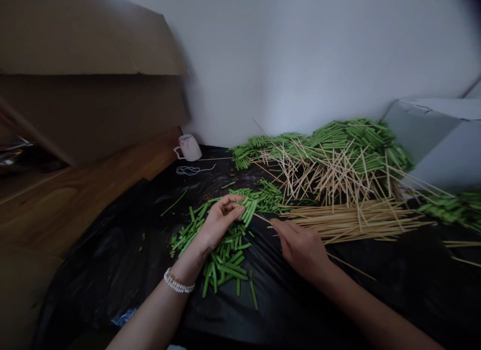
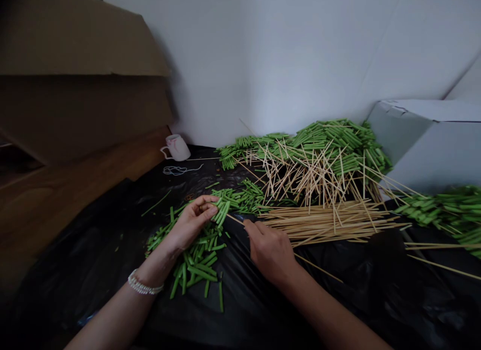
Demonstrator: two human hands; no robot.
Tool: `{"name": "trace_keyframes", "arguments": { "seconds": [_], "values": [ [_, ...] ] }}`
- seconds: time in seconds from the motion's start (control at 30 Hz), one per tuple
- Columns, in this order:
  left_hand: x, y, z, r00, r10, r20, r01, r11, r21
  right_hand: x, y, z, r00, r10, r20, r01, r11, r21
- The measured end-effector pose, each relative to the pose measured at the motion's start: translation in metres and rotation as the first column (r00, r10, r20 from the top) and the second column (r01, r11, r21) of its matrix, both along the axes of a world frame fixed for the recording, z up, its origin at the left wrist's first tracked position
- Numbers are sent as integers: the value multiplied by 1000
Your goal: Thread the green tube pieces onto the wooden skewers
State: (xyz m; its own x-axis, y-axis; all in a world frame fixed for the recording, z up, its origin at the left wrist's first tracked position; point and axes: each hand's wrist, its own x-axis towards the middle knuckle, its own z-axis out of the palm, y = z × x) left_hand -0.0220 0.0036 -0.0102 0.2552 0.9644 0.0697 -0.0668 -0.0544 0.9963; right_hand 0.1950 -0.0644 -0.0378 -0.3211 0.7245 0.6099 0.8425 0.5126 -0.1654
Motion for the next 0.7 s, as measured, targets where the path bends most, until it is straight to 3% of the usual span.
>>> {"name": "trace_keyframes", "arguments": {
  "seconds": [0.27,0.7],
  "values": [
    [-2,1,0,1000,-21,-15,21,999,37,0,0,-2,998,7,64,-9,1000,28],
    [-3,0,1,1000,-21,-22,22,998,53,0,0,-1,999,19,39,-20,999,26]
  ]
}}
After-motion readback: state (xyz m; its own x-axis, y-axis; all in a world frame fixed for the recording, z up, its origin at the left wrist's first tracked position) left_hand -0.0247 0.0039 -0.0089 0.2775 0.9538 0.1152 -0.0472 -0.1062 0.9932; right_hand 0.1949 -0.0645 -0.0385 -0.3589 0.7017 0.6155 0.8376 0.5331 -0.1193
